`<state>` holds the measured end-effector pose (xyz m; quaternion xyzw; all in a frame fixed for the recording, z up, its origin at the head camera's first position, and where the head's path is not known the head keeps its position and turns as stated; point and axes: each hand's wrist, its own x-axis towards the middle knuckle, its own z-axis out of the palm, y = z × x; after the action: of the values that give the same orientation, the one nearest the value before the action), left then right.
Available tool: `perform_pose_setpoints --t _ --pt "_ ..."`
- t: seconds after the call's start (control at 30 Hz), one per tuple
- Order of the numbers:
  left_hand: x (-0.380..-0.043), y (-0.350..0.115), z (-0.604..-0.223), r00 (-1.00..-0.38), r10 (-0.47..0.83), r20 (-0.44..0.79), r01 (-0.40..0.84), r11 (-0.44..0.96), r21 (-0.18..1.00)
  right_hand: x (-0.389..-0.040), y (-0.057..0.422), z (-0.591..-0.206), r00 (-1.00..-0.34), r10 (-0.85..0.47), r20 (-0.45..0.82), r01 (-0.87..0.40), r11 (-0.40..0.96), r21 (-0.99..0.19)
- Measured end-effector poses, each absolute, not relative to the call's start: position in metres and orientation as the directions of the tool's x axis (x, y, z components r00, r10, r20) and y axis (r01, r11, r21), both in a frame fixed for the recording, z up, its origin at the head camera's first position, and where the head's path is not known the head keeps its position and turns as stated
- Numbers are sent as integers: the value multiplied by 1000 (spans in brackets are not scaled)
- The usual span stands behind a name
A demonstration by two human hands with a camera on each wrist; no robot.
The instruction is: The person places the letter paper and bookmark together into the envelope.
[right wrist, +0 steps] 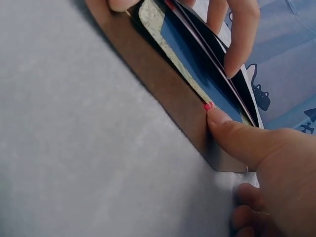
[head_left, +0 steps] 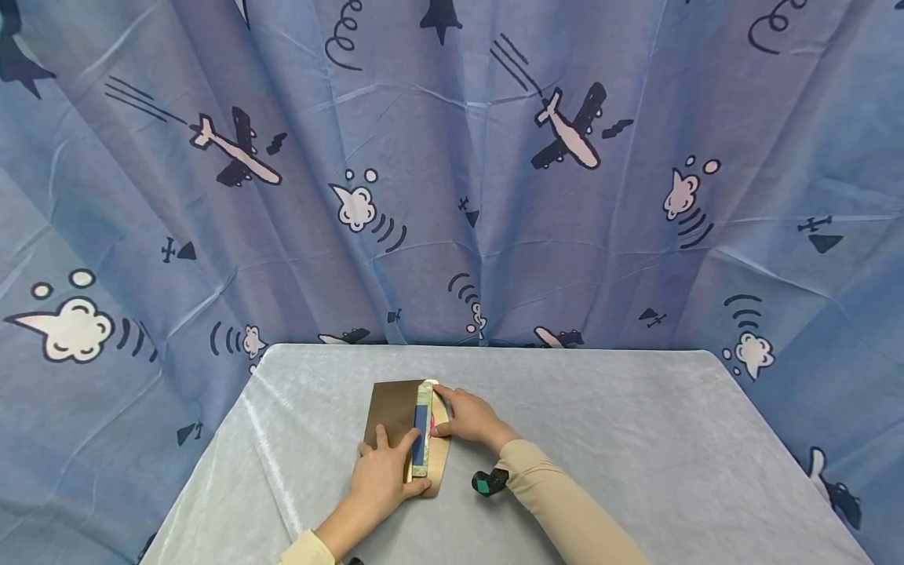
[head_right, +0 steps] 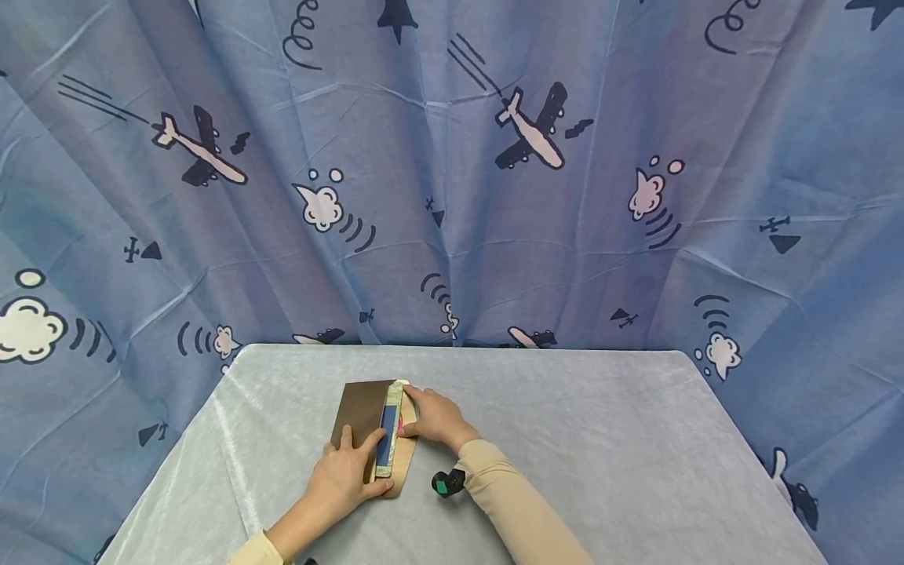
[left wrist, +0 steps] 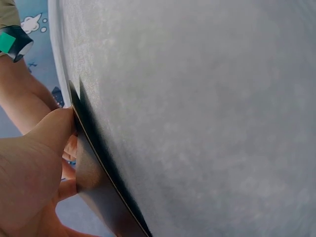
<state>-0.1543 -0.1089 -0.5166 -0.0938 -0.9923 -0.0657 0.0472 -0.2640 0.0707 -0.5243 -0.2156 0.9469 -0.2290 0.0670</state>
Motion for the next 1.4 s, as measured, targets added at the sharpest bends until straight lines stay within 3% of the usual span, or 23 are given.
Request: perform_pose_setpoints --t 0.7,1.03,1.4 --pt "-153 -109 -515 -979 176 101 190 970 151 -268 64 -524 -902 -425 -77 -359 838 -412" --pt "-153 -110 -516 -979 183 92 195 970 145 -270 68 -525 -881 -464 -94 -381 812 -441" --pt "-154 -109 -517 -980 179 88 190 970 151 -267 66 -523 -892 -448 -59 -387 825 -413"
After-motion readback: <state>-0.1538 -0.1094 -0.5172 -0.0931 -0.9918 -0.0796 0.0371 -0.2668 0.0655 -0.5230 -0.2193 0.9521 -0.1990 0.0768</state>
